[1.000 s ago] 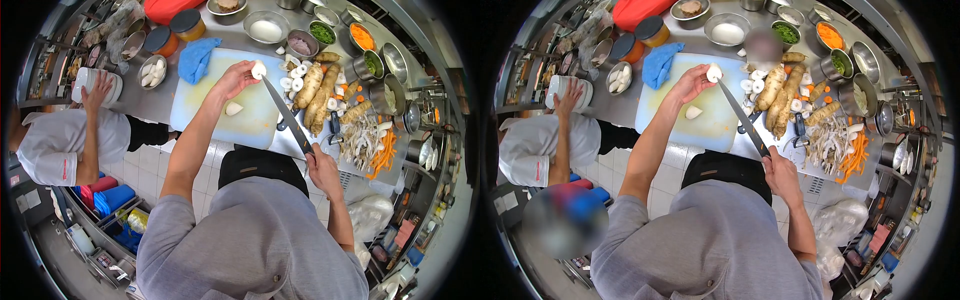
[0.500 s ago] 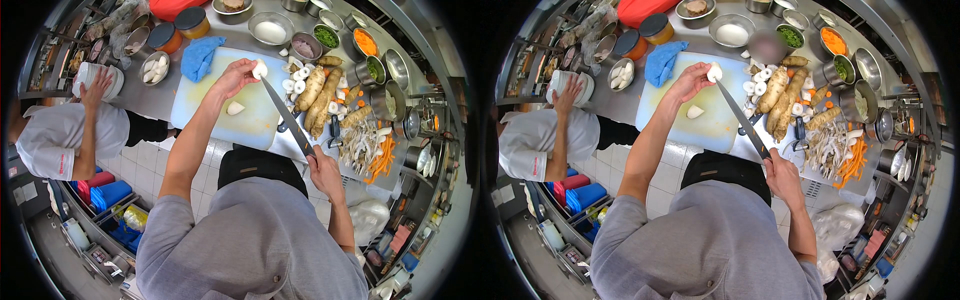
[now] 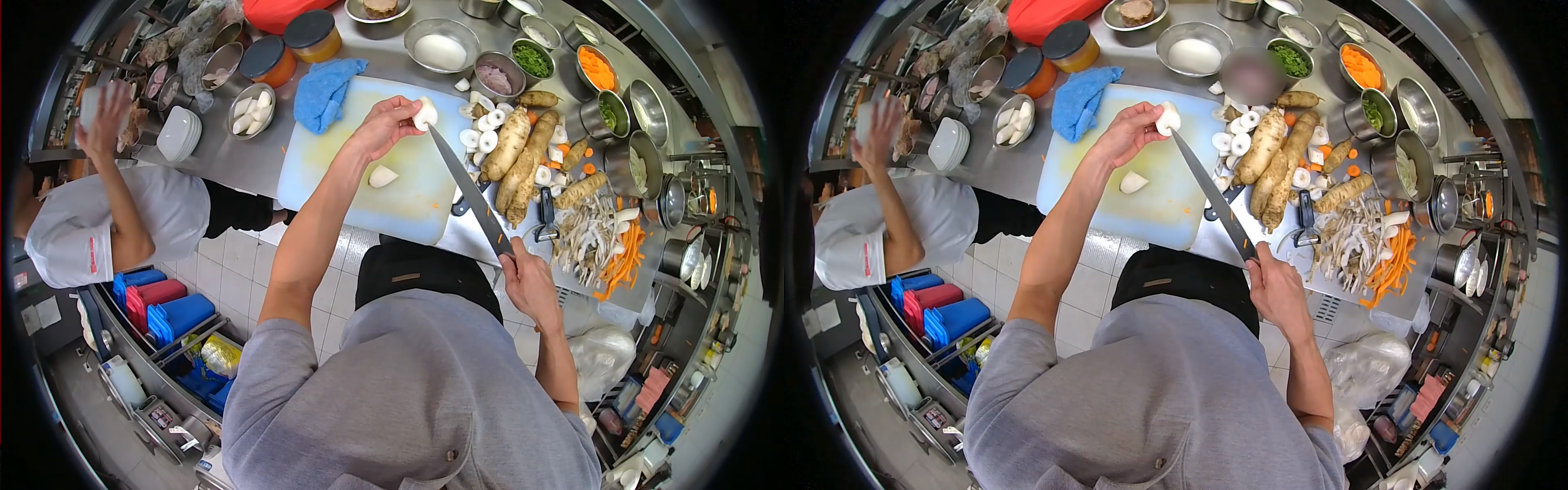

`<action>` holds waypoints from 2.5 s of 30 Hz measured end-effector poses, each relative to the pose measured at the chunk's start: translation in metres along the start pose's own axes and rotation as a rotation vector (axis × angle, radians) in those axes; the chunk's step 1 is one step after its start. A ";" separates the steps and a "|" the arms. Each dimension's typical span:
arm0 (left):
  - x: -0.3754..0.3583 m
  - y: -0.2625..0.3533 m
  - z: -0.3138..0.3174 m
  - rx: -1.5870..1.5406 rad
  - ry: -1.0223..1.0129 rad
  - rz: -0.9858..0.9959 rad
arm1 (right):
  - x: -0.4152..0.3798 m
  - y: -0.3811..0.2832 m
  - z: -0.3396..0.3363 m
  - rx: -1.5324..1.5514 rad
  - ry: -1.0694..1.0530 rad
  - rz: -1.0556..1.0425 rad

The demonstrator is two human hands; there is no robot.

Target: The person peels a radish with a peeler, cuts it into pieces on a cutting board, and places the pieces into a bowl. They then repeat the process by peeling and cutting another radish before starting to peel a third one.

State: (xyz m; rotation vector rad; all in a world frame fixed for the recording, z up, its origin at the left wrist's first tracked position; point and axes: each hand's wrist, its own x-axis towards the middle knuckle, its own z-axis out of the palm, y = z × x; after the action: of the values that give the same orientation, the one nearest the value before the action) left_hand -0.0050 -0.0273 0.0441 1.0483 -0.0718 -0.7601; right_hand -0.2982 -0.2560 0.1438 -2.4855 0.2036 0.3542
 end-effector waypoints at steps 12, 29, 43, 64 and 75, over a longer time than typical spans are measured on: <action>-0.006 -0.005 0.015 -0.083 -0.029 0.152 | 0.001 -0.004 -0.008 0.629 -0.387 0.305; -0.015 -0.007 0.017 0.113 0.091 0.460 | 0.002 0.009 0.020 2.061 -0.828 0.154; -0.018 -0.010 0.015 -0.218 0.053 0.267 | -0.008 -0.011 0.006 1.487 -0.416 0.147; -0.026 -0.012 0.009 -0.214 0.091 0.177 | -0.002 -0.015 0.010 0.416 -0.129 0.144; -0.090 0.067 -0.173 0.207 0.706 0.570 | 0.004 0.053 0.069 0.414 -0.256 0.229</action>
State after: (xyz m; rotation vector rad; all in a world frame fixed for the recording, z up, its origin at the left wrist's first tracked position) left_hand 0.0327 0.1749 0.0338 1.3591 0.1562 0.1569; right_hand -0.3203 -0.2580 0.0594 -1.9922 0.4124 0.6504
